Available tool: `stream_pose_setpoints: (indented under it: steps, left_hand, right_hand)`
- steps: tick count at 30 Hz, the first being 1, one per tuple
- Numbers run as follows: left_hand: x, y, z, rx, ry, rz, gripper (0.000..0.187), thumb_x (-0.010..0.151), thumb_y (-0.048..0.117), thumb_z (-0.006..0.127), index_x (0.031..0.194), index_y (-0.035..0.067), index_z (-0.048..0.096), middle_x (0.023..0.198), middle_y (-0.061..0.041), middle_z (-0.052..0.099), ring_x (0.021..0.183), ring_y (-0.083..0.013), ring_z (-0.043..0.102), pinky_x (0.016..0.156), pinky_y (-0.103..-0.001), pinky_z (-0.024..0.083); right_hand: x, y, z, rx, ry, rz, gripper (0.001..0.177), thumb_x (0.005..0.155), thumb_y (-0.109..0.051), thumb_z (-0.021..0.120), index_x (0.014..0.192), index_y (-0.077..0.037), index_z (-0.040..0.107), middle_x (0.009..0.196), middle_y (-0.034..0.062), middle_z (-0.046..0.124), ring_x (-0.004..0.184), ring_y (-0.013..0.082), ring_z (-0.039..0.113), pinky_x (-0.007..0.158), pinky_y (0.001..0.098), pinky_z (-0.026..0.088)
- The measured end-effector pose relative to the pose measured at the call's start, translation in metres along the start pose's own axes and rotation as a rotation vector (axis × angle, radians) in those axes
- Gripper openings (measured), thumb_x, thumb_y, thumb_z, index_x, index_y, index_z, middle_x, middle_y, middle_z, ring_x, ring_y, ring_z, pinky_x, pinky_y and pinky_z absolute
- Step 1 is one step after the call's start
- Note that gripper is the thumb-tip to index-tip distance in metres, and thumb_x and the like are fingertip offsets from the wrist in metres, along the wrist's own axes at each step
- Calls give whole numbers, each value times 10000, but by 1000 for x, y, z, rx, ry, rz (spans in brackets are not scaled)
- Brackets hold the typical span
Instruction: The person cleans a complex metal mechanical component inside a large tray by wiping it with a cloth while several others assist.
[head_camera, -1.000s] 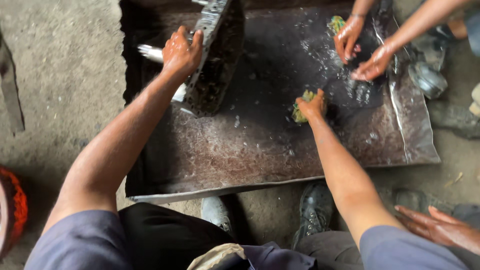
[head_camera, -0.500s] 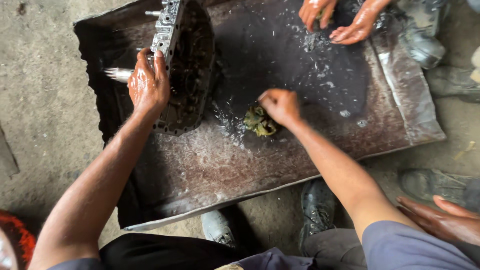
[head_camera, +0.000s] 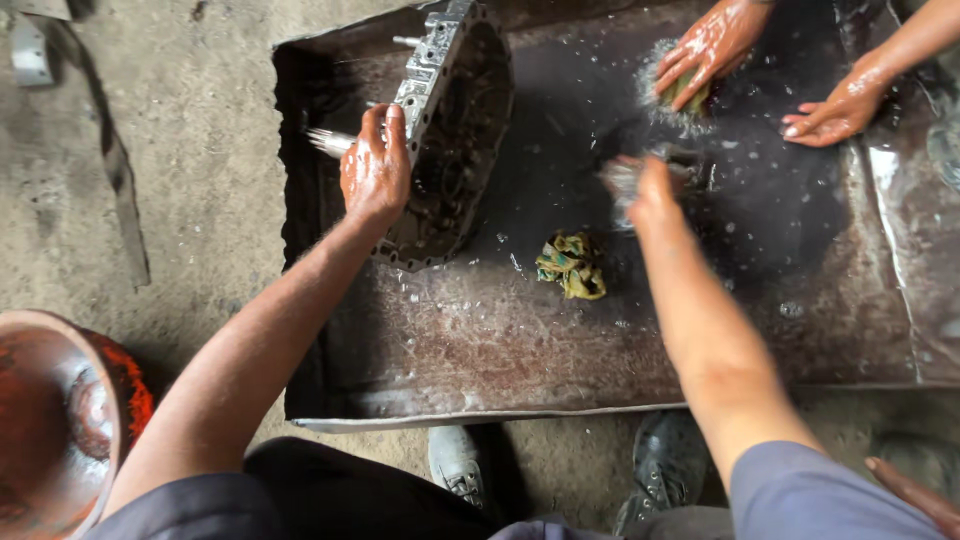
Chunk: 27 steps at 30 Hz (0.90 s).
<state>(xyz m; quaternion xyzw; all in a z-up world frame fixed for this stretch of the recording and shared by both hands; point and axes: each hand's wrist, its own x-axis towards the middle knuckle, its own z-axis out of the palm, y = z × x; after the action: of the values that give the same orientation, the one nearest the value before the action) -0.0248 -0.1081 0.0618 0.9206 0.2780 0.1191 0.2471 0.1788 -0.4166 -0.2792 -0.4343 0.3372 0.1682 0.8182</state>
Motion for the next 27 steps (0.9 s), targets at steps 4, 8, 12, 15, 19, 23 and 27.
stream_pose_setpoints:
  steps: [4,8,12,15,19,23,27]
  left_hand:
    - [0,0,2,-9,13,32,548,1052,534,343,1319,120,582,1080,-209,746,1062,-451,666,921,-544,479]
    - [2,-2,4,18,7,-1,552,1058,527,336,1336,117,579,1120,-236,719,1067,-468,651,921,-560,470]
    - [1,-5,3,12,15,44,539,1065,515,334,1330,113,576,1116,-238,724,1061,-472,654,918,-567,470]
    - [3,-8,6,20,15,82,533,1077,505,326,1322,105,578,1149,-239,714,1057,-480,650,910,-571,470]
    - [2,-10,4,-11,21,108,553,1069,501,304,1330,102,584,1173,-246,705,1058,-487,646,912,-573,470]
    - [3,-4,3,-16,9,28,577,1064,534,308,1333,113,597,1149,-256,710,1091,-478,642,944,-563,463]
    - [6,-5,3,1,40,67,592,1064,543,312,1337,91,581,1158,-267,701,1083,-482,642,952,-568,448]
  right_hand:
    - [-62,31,130,224,-760,199,377,923,-249,600,1221,-23,643,1214,138,704,1067,336,674,1017,512,539]
    - [-125,25,230,50,-963,55,343,988,-212,613,1286,-45,641,1145,86,611,1068,250,605,996,489,569]
    - [-139,24,207,-162,-871,1,273,964,-275,633,1108,-46,666,998,89,693,895,223,710,780,419,604]
    - [-111,18,127,-264,-508,-303,197,928,-170,680,950,13,750,780,75,705,633,177,679,555,347,582]
    - [-37,-24,16,-375,324,-681,180,861,-86,685,924,20,818,842,96,764,699,163,659,621,316,543]
    - [0,-30,-31,-446,440,-374,283,831,-240,660,1066,-93,720,948,82,754,853,275,705,822,444,437]
    - [4,2,0,-7,-207,102,367,918,-249,537,1173,8,596,1127,194,705,975,351,716,893,522,575]
